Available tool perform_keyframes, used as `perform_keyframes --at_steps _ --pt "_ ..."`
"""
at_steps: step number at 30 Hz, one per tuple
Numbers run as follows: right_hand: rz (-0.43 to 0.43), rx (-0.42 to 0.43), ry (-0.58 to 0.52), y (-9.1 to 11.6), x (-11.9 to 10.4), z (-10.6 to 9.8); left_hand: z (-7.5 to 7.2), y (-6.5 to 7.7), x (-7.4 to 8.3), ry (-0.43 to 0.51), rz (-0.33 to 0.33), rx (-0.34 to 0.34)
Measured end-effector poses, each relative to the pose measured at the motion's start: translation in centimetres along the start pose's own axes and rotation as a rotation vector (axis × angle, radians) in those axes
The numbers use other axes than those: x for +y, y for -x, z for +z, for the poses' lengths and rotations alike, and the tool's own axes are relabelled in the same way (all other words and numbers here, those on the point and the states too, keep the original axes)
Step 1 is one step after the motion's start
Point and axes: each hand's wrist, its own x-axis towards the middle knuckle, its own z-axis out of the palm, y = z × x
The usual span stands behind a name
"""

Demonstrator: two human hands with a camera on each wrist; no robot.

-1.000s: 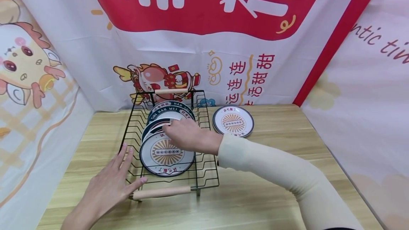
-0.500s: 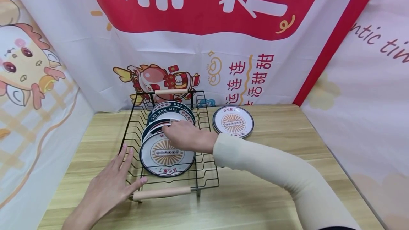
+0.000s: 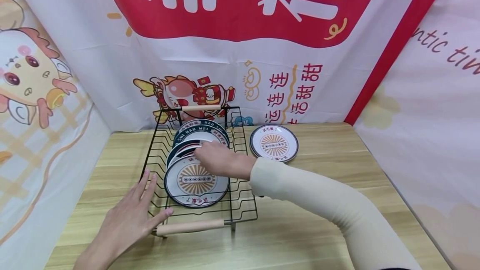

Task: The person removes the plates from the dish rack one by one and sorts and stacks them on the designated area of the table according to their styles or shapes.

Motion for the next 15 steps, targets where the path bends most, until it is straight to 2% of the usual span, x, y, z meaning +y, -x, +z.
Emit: perform_keyframes --at_steps 8,15 --pt "-0.031 0.02 -0.047 0.9 0.0 -0.3 0.2 0.0 -0.1 -0.007 0.0 -0.004" --pt "-0.009 0.124 0.015 2.2 -0.4 -1.6 0.2 -0.1 -0.2 -0.007 0.01 0.009"
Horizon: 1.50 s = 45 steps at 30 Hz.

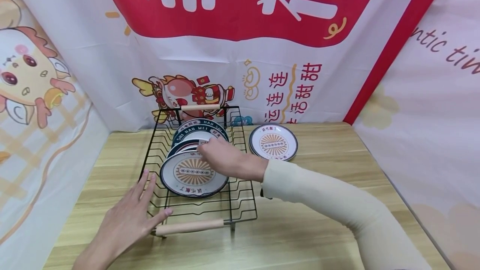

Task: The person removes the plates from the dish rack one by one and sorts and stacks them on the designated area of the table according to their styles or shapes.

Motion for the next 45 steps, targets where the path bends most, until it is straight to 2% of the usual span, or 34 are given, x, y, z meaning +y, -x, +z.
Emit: perform_keyframes --at_steps 5,10,17,24,27,35,45 --pt "-0.003 0.063 -0.026 0.7 0.1 -1.5 -0.1 0.1 0.1 0.003 -0.011 -0.015" --pt "-0.006 0.117 -0.121 1.8 0.4 -3.8 -0.2 0.1 0.2 0.002 -0.017 -0.026" --pt "0.061 0.249 -0.104 2.6 1.1 -8.3 -0.4 0.0 0.1 0.007 -0.013 -0.013" --pt "0.128 0.308 -0.212 3.8 2.8 -11.6 -0.5 0.0 0.0 0.007 0.0 0.002" --pt "0.161 0.338 -0.21 4.5 3.8 -12.7 -0.4 0.0 0.0 0.007 -0.004 -0.006" --pt "0.333 0.394 -0.168 6.3 7.8 -15.6 -0.3 0.0 0.2 0.004 0.001 -0.01" --pt "0.51 0.418 -0.163 8.7 14.8 -14.9 -0.2 0.0 0.2 0.003 -0.005 -0.009"
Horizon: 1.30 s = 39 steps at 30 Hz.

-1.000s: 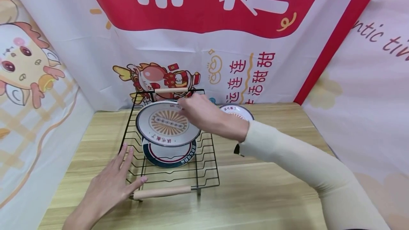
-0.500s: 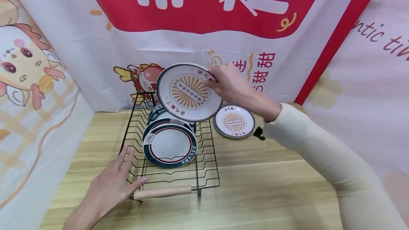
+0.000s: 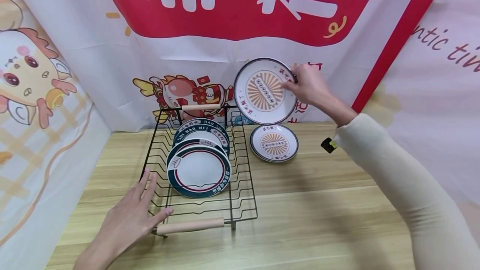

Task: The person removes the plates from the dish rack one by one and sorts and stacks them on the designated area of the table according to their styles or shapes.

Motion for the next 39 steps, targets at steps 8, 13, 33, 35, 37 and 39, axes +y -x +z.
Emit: perform_keyframes --at_steps 8,13,33,35,37,39 --pt "0.123 -0.05 -0.006 -0.3 4.6 -0.2 0.0 0.0 0.1 -0.011 -0.001 -0.002" --pt "0.185 -0.087 0.001 -0.1 7.1 0.6 -0.1 0.0 0.1 -0.008 -0.005 -0.01" --pt "0.391 -0.28 -0.139 1.8 15.0 7.5 0.0 0.1 0.0 -0.012 0.016 0.015" --pt "0.398 -0.29 -0.168 1.9 15.1 8.0 0.0 0.1 0.0 -0.011 0.013 0.012" --pt "0.406 -0.299 -0.192 2.0 15.2 8.4 0.0 0.1 0.0 -0.008 0.008 0.007" --pt "0.412 -0.31 -0.21 2.1 15.3 8.8 0.0 0.1 0.1 -0.008 0.003 0.002"
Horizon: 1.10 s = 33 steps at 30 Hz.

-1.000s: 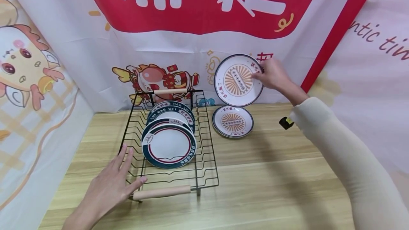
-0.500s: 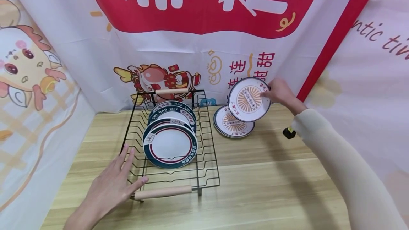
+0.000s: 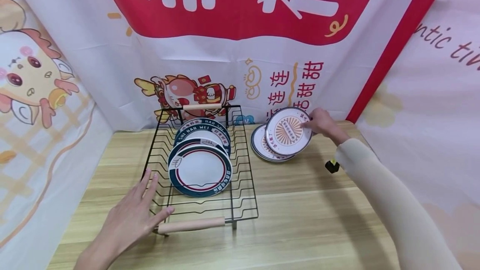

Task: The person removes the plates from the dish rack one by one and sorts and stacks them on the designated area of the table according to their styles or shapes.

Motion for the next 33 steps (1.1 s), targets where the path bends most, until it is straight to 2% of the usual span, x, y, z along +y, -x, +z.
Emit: perform_keyframes --at_steps 11,29,33 --pt "0.066 -0.007 -0.056 -1.3 1.5 2.0 0.0 0.0 0.0 0.004 -0.003 -0.001" --pt "0.049 0.065 0.128 -2.4 3.6 4.5 0.0 -0.1 0.0 0.001 0.001 0.009" --pt "0.032 0.096 0.113 -2.7 3.9 5.2 -0.1 0.0 0.1 0.008 -0.001 0.011"
